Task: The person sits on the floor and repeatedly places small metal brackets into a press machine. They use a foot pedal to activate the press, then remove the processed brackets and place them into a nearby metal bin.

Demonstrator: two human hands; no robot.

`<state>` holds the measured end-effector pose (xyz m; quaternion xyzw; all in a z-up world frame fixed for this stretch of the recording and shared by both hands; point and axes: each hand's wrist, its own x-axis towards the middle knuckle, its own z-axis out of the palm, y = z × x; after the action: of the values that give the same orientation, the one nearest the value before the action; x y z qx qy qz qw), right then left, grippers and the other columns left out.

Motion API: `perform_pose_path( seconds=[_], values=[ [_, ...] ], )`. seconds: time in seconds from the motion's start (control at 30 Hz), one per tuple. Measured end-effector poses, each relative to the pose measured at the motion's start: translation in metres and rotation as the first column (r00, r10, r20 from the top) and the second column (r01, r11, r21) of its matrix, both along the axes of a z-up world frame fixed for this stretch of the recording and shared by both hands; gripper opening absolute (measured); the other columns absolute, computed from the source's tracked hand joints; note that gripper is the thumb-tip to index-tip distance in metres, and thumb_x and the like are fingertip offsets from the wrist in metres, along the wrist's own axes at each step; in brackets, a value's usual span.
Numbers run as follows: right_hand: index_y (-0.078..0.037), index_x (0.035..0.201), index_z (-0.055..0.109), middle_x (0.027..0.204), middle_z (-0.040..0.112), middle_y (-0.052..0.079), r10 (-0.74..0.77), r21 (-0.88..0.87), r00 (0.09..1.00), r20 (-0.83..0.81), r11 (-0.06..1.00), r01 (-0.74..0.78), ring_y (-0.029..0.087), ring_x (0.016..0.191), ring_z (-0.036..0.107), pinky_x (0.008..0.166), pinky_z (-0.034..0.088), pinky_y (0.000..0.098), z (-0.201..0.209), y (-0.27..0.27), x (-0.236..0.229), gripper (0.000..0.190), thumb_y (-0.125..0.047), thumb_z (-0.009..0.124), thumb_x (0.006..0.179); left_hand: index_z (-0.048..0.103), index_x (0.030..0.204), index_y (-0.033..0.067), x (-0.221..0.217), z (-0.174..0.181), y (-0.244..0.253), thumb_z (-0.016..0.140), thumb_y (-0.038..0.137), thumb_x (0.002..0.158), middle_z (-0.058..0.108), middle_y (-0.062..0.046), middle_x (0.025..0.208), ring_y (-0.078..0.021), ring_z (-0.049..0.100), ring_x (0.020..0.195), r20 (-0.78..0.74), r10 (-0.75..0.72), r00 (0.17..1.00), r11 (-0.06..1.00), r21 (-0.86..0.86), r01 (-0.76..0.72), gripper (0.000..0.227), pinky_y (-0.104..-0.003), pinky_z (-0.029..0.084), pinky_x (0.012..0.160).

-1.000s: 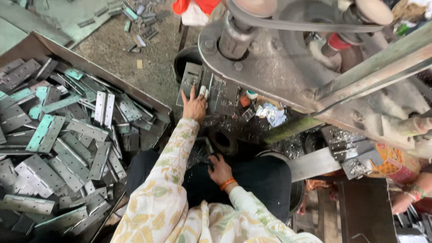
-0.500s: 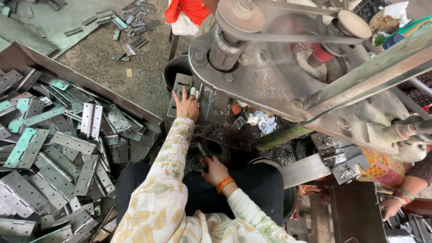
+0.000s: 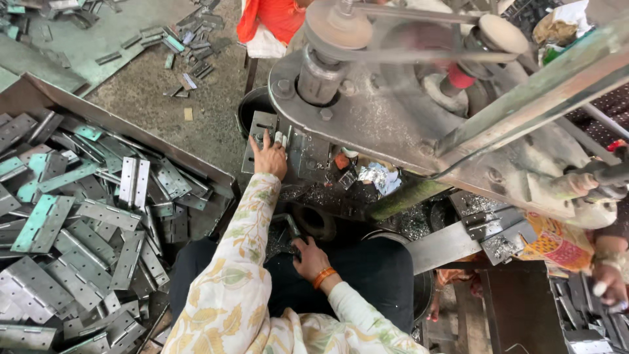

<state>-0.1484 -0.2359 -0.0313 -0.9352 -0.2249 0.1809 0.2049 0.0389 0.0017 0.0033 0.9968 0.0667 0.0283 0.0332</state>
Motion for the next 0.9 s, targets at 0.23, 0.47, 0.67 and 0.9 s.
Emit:
perform_pose_path(
  seconds=[0.23,0.47,0.67,0.9],
  values=[
    [-0.020,0.130,0.062,0.124,0.063,0.021,0.022,-0.117,1.000,-0.018,0.993,-0.024,0.045,0.107,0.066,0.094,0.055,0.0508,0.049,0.018,0.028,0.051,-0.024,0.073,0.081,0.071,0.126,0.0119,-0.050,0.017,-0.009,0.046,0.030,0.101,0.062,-0.002,0.140,-0.0340,0.025,0.153,0.057,-0.051,0.997,0.998,0.048,0.049,0.039,-0.076,0.004,0.116],
    [-0.016,0.132,0.060,0.128,0.061,0.022,0.042,-0.119,0.999,-0.018,0.992,-0.044,0.044,0.108,0.066,0.094,0.055,0.0498,0.062,0.020,0.027,0.054,-0.024,0.073,0.080,0.068,0.130,0.0070,-0.148,0.008,-0.019,0.057,0.033,0.098,0.066,-0.007,0.131,-0.0327,0.039,0.144,0.271,-0.147,0.951,0.988,-0.012,0.157,0.042,-0.066,0.017,0.121],
    [-0.016,0.133,0.059,0.129,0.060,0.021,0.042,-0.132,0.999,-0.027,0.990,-0.045,0.043,0.108,0.066,0.094,0.055,0.0500,0.070,0.021,0.024,0.053,-0.027,0.071,0.083,0.062,0.140,0.0069,-0.143,-0.013,-0.012,0.056,0.027,0.098,0.063,-0.007,0.135,-0.0304,0.044,0.139,0.416,-0.168,0.894,0.985,0.105,0.136,0.047,-0.059,0.025,0.119],
    [-0.022,0.149,0.044,0.132,0.055,0.022,0.080,-0.036,0.995,-0.051,0.996,-0.082,0.044,0.118,0.059,0.097,0.050,0.0508,0.074,0.018,0.026,0.076,-0.039,0.075,0.082,0.068,0.121,0.0072,-0.148,0.026,-0.014,0.063,0.018,0.091,0.069,-0.005,0.126,-0.0267,0.053,0.130,0.469,-0.208,0.858,0.978,0.069,0.199,0.033,-0.055,0.034,0.118]
  ],
)
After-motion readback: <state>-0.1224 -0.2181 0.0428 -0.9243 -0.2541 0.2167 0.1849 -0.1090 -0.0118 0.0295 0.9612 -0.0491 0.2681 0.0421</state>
